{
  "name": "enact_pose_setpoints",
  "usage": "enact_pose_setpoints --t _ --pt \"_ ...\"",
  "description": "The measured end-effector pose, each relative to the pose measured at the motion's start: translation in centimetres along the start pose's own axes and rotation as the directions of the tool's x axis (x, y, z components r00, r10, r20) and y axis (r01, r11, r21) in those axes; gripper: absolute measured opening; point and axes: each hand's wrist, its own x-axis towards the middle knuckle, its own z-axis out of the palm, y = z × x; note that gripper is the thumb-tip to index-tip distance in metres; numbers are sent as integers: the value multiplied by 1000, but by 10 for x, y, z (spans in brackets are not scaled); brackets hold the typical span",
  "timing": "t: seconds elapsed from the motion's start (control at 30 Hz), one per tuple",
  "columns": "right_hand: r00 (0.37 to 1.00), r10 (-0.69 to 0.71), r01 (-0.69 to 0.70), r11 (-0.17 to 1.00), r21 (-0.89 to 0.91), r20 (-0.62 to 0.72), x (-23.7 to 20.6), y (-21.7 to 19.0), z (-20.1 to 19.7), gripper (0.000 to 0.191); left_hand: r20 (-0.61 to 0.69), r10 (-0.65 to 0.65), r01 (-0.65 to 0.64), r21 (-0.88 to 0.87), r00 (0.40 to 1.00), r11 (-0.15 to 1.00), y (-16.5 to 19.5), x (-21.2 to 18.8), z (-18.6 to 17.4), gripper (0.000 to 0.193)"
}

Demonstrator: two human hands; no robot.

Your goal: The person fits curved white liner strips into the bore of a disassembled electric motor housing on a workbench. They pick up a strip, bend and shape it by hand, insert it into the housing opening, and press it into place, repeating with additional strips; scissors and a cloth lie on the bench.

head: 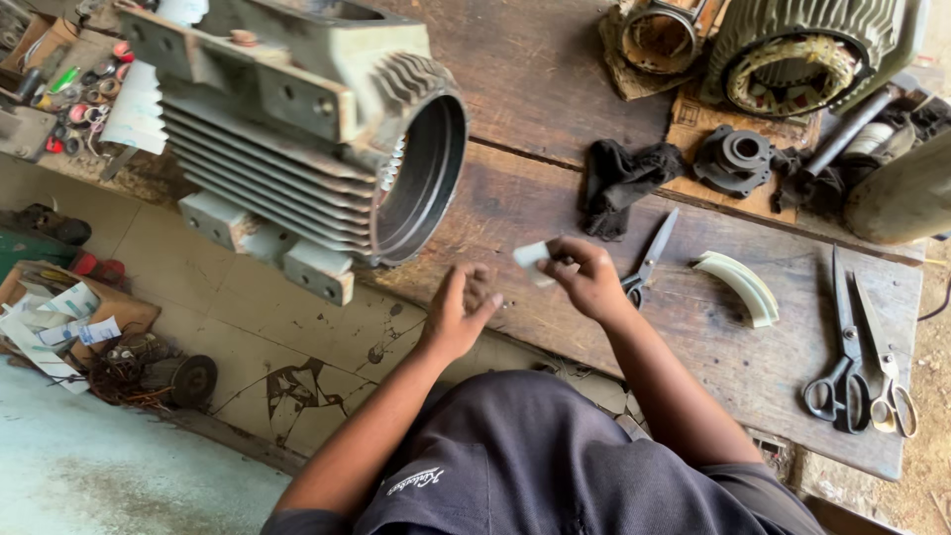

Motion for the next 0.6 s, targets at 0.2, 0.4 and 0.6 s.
enact_pose_setpoints --t 0.2,0.4,0.6 --pt "931 -246 351 806 -476 269 -4 -76 41 16 55 -49 60 -242 997 968 3 10 -37 11" --pt "945 -220 317 792 -522 241 -15 -102 99 21 65 -26 40 -227 998 973 -4 -8 -79 8" --pt "972 -142 227 793 -566 189 -27 -106 140 21 102 -31 65 -351 994 934 -26 -25 -100 9"
